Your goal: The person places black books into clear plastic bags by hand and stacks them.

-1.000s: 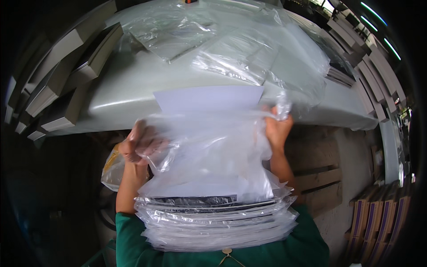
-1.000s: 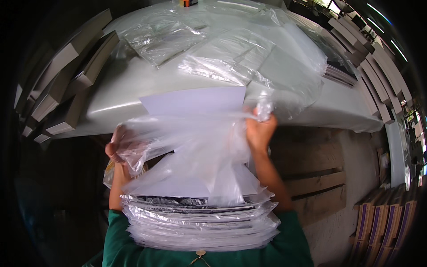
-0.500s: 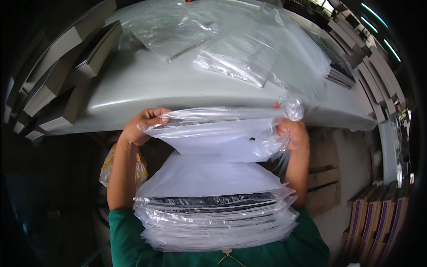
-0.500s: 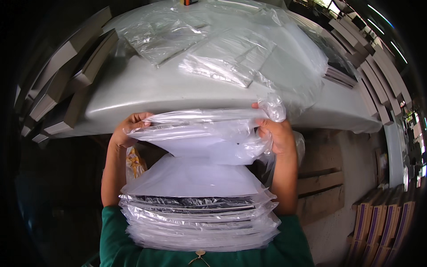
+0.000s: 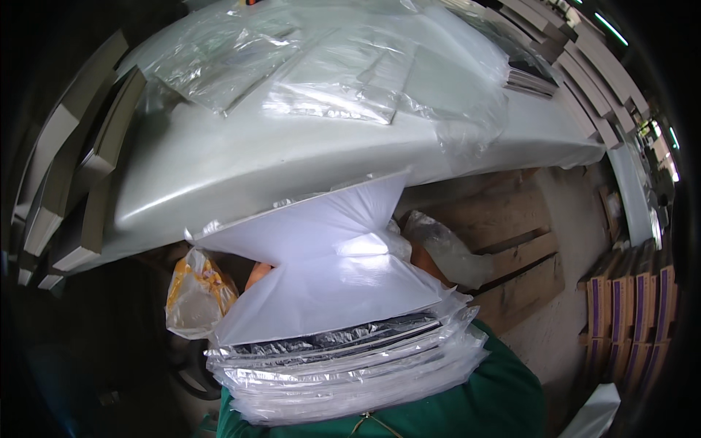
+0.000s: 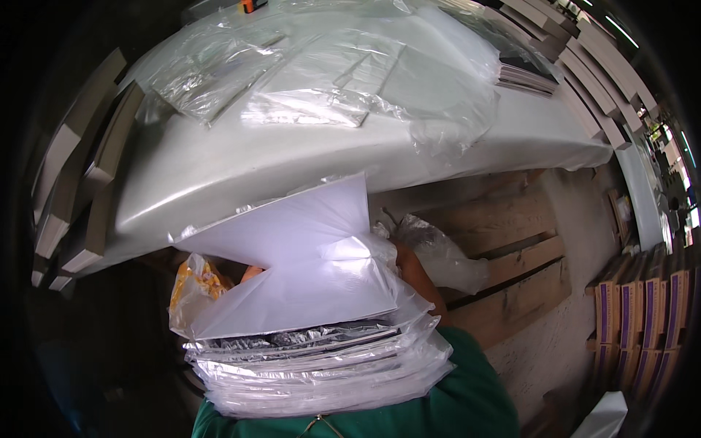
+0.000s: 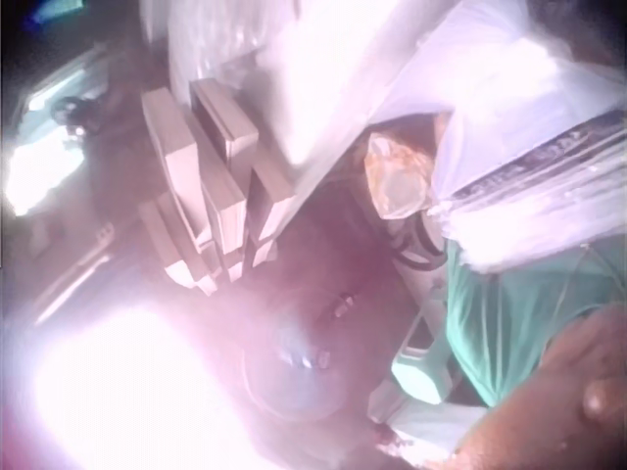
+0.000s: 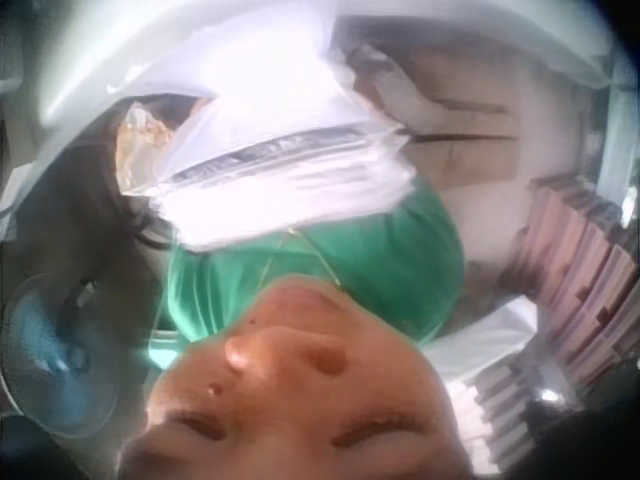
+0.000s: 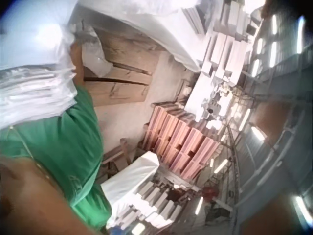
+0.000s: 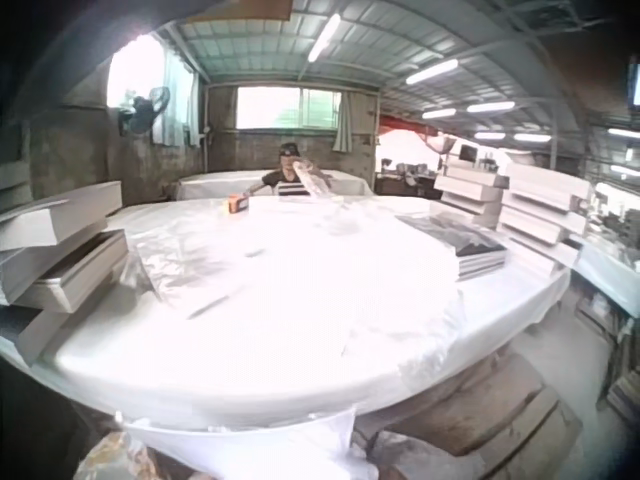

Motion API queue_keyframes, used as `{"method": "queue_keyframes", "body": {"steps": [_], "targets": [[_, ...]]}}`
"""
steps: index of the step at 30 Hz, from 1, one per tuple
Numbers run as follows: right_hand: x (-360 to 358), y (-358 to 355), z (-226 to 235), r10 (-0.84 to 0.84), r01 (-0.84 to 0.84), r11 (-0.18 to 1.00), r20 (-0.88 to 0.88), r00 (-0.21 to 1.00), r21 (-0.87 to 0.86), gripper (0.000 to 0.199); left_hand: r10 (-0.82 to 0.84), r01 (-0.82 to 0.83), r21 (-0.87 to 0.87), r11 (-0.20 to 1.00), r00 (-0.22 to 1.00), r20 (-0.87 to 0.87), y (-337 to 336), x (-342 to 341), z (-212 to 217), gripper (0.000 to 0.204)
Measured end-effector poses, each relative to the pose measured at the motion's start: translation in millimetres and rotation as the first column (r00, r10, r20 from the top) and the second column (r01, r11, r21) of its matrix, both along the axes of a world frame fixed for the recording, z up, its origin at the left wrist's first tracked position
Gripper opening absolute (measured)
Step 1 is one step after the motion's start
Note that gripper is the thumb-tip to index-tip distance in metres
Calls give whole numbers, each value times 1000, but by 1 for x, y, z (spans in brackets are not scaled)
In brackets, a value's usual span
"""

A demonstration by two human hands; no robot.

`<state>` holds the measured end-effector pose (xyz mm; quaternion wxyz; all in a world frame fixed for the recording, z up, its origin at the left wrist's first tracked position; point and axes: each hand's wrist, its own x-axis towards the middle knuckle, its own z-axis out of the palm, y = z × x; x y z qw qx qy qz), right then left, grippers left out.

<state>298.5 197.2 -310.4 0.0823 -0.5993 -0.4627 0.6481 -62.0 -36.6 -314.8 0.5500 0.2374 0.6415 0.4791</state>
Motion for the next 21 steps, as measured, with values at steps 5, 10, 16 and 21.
{"method": "queue_keyframes", "body": {"steps": [5,10,16,21], "targets": [[23,45,69,-3,-13,772,24,1000,636,4,185,-197,-51,979,966,-182,-18,-37,77,43],[96,16,260,-109,224,330,-199,974,917,14,263,-250,778,576,958,113,-103,-46,207,118],[40,-84,342,865,-232,239,-98,493,943,90,-133,246,707,663,968,-212,-146,44,272,43],[18,-92,324,839,18,356,-328,434,934,91,287,-302,830,468,941,181,-114,88,259,56]]}}
